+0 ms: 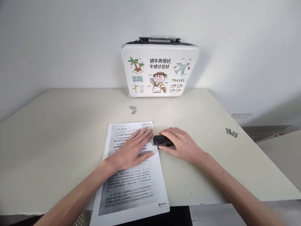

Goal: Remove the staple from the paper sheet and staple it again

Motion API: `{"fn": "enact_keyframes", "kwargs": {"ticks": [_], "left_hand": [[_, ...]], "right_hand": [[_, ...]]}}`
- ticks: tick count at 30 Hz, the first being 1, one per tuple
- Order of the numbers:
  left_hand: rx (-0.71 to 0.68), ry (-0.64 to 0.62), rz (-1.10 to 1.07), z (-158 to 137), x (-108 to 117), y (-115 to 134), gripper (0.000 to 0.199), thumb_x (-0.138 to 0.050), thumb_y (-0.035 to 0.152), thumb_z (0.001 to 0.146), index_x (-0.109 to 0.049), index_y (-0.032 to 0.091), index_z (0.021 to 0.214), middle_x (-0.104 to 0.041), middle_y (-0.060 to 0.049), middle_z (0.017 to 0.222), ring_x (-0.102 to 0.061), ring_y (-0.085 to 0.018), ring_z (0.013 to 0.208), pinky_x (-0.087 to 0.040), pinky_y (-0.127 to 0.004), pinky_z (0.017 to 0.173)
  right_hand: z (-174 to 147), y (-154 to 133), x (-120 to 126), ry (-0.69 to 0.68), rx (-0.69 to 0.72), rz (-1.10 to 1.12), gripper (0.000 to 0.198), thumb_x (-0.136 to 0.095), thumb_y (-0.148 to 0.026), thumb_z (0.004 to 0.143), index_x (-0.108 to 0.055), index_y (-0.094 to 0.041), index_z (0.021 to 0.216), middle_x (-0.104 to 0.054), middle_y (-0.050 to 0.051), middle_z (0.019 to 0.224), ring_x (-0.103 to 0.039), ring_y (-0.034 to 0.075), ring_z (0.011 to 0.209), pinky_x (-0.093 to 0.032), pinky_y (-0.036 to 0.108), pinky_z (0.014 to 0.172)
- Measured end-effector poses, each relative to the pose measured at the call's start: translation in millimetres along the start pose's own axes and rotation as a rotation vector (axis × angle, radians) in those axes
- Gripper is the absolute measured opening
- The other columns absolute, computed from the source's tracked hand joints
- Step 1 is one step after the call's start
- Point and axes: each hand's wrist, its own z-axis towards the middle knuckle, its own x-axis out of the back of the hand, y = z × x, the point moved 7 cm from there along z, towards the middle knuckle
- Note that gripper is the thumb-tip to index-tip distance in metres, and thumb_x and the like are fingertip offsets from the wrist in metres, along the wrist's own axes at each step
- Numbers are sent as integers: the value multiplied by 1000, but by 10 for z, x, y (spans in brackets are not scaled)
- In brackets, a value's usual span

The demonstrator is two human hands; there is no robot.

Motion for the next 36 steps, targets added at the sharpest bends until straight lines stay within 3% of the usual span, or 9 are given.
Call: {"fn": "enact_keyframes", "kwargs": {"ticks": [4, 9, 13, 16, 21, 26, 31, 34, 36], "left_hand": [[5, -20, 19, 20, 42, 4, 75, -35, 63, 109, -21, 20, 169, -22, -9, 175, -10, -24, 163, -14, -48, 134], [14, -23, 7, -63, 231, 14, 69, -40, 60, 109, -23, 29, 169, -23, -3, 175, -15, -25, 163, -21, -49, 133], [117, 81, 56, -440, 473, -140, 58, -45, 51, 109, -35, 36, 164, -32, 2, 173, -23, -29, 161, -29, -57, 130], [176, 136, 109, -812, 560, -232, 62, -49, 49, 107, -29, 42, 166, -36, 3, 171, -28, -33, 159, -33, -64, 126], [116, 6, 180, -1001, 379, 47, 84, -61, 54, 100, -15, 42, 170, -31, 1, 172, -27, -38, 158, -34, -64, 124], [23, -56, 207, -461, 142, 419, 93, -61, 61, 100, -8, 36, 171, -21, -2, 175, -19, -37, 161, -29, -62, 127], [-30, -56, 160, 360, 0, 412, 81, -50, 67, 103, -19, 33, 170, -19, -4, 176, -16, -35, 162, -20, -58, 131], [-72, -15, 133, 852, -30, 412, 76, -45, 67, 105, -31, 26, 167, -34, -9, 172, -25, -35, 160, -21, -58, 130], [-108, -9, 108, 1140, -63, 453, 68, -45, 66, 105, -46, 23, 158, -48, -12, 163, -38, -35, 154, -30, -57, 127]], "right_hand": [[-209, 340, 4, 68, -122, 1, 27, -60, -48, 102, -64, -23, 111, -76, 9, 102, -72, 24, 88, -57, 39, 79], [-280, 565, 119, 182, -237, -87, 35, -57, -54, 103, -66, -22, 113, -76, 9, 101, -72, 27, 88, -55, 40, 78], [-284, 548, 256, 350, -272, -149, 38, -53, -56, 104, -68, -21, 109, -77, 10, 96, -70, 28, 87, -53, 40, 79], [-271, 484, 325, 442, -265, -146, 33, -54, -52, 105, -68, -23, 109, -77, 9, 97, -69, 27, 87, -52, 39, 81], [-255, 370, 430, 512, -204, -108, 23, -56, -43, 106, -68, -23, 108, -78, 8, 98, -68, 24, 89, -50, 38, 83], [-246, 355, 463, 499, -196, -91, 22, -55, -41, 107, -68, -23, 112, -78, 7, 101, -69, 24, 94, -51, 38, 85], [-255, 436, 516, 494, -237, -146, 22, -56, -40, 107, -68, -23, 114, -79, 9, 104, -69, 25, 99, -50, 38, 88], [-265, 470, 552, 482, -250, -167, 22, -55, -40, 107, -68, -23, 115, -79, 9, 105, -70, 26, 100, -50, 38, 89], [-267, 478, 571, 477, -257, -171, 23, -54, -40, 108, -68, -23, 116, -79, 9, 107, -69, 26, 102, -49, 39, 90]]}}
